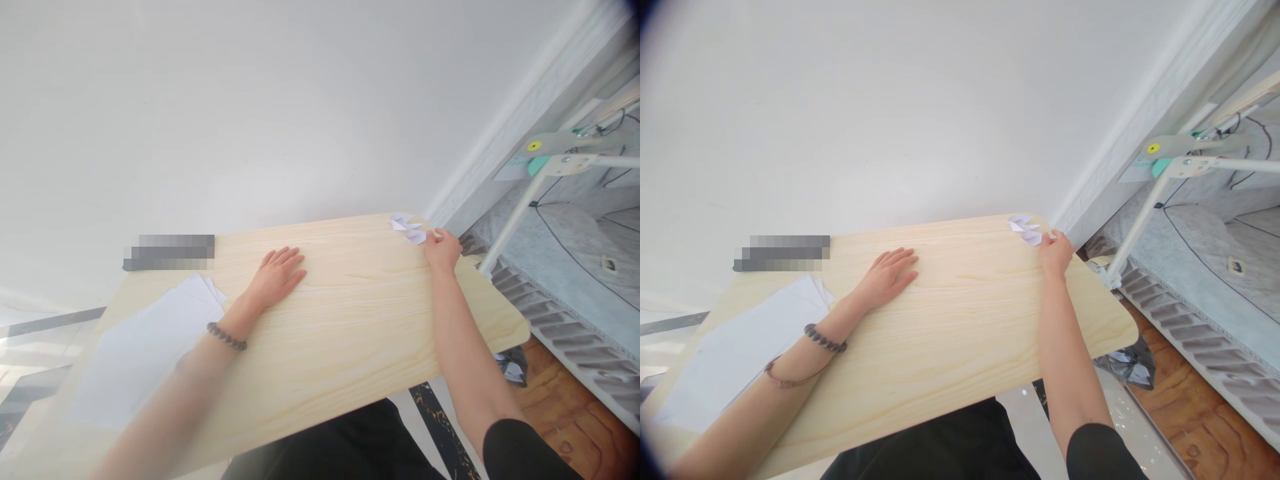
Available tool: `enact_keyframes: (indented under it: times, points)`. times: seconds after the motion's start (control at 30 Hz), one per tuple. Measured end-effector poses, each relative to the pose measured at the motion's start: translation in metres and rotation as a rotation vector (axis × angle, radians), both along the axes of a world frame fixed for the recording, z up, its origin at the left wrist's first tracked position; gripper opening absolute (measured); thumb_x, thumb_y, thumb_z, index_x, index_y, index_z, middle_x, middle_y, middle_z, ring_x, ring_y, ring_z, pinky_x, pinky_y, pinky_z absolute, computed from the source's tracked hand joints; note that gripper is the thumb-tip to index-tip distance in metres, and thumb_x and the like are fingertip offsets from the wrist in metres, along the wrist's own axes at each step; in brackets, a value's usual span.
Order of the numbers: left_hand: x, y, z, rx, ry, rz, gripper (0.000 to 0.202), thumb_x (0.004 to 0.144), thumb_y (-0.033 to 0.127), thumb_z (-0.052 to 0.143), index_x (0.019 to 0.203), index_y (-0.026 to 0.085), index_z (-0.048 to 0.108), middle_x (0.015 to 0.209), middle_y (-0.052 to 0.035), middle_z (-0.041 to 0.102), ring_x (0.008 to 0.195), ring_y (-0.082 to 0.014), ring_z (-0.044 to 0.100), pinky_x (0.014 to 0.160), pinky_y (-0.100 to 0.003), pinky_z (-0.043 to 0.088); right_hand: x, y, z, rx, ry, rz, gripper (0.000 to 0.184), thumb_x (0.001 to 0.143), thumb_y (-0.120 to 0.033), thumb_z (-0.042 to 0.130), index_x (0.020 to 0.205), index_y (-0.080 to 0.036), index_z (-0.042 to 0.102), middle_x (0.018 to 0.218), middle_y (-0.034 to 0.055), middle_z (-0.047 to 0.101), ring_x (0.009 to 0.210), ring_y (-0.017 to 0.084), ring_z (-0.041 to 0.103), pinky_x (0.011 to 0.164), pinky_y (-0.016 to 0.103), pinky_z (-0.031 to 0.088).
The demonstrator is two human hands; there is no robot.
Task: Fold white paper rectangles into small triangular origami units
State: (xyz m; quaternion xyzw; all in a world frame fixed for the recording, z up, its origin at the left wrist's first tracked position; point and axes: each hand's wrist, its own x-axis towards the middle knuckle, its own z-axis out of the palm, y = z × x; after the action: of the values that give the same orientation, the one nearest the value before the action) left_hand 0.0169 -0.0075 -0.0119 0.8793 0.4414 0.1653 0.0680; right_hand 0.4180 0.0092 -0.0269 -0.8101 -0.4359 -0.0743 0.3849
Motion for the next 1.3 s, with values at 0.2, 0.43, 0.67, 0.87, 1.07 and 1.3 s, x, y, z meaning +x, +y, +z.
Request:
enact_keyframes:
  times: [0.2, 0.43, 0.67, 0.87, 1.07, 1.3]
  points:
    - [-0.001, 0.0, -0.001, -0.004, 0.003, 0.003, 0.046, 0.088, 0.046, 0.03, 0.125, 0.022, 0.045, 0.137, -0.0045, 0.039, 0.129, -0.0236, 0.028, 0.107, -0.044, 0.019, -0.013, -0.006, 0.008, 0.003, 0.094, -0.043, 0.046, 0.074, -0.031, 0.048, 0.114, -0.009, 0.052, 0.081, 0.0114, 0.063, 0.088, 0.027, 0.052, 0.083, 0.044, 0.035]
    - [-0.001, 0.001, 0.0, -0.005, -0.006, -0.004, 0.045, 0.088, 0.046, 0.031, 0.124, 0.023, 0.046, 0.137, -0.0045, 0.039, 0.129, -0.0236, 0.028, 0.107, -0.044, 0.019, -0.067, -0.005, 0.016, 0.009, 0.094, 0.134, 0.028, 0.074, -0.032, 0.047, 0.096, -0.016, 0.056, 0.073, 0.0061, 0.062, 0.076, 0.022, 0.056, 0.077, 0.036, 0.039]
    - [0.0, 0.0, 0.0, 0.033, -0.03, 0.112, 0.048, 0.087, 0.042, 0.033, 0.125, 0.013, 0.043, 0.133, -0.0135, 0.041, 0.125, -0.0258, 0.033, 0.105, -0.042, 0.025, -0.176, -0.007, 0.016, -0.166, 0.04, 0.578, 0.021, 0.079, -0.033, 0.043, 0.095, -0.023, 0.053, 0.075, 0.0006, 0.064, 0.07, 0.016, 0.057, 0.064, 0.026, 0.038]
    - [-0.045, 0.012, 0.047, -0.387, 0.119, -0.014, 0.04, 0.075, 0.045, 0.051, 0.108, 0.025, 0.058, 0.119, -0.0037, 0.054, 0.106, -0.0218, 0.051, 0.091, -0.032, 0.04, -0.239, -0.017, 0.018, -0.301, -0.185, 0.834, 0.019, 0.082, -0.028, 0.04, 0.096, -0.025, 0.052, 0.077, -0.0021, 0.065, 0.07, 0.014, 0.057, 0.056, 0.025, 0.031]
    - [-0.129, -0.016, 0.071, -0.529, 0.238, 0.281, 0.056, 0.059, 0.052, 0.062, 0.11, 0.03, 0.055, 0.115, -0.0044, 0.053, 0.102, -0.0252, 0.052, 0.079, -0.032, 0.044, -0.255, -0.01, 0.016, -0.319, -0.255, 0.85, 0.022, 0.083, -0.027, 0.039, 0.098, -0.025, 0.053, 0.088, 0.0006, 0.066, 0.074, 0.015, 0.057, 0.056, 0.025, 0.029]
    - [-0.164, -0.024, 0.047, -0.478, 0.141, 0.326, 0.054, 0.056, 0.05, 0.066, 0.105, 0.03, 0.055, 0.112, -0.0045, 0.051, 0.103, -0.0256, 0.049, 0.079, -0.034, 0.045, -0.253, -0.012, 0.017, -0.329, -0.255, 0.848, 0.022, 0.082, -0.028, 0.04, 0.098, -0.023, 0.055, 0.089, 0.0024, 0.066, 0.072, 0.016, 0.057, 0.054, 0.026, 0.028]
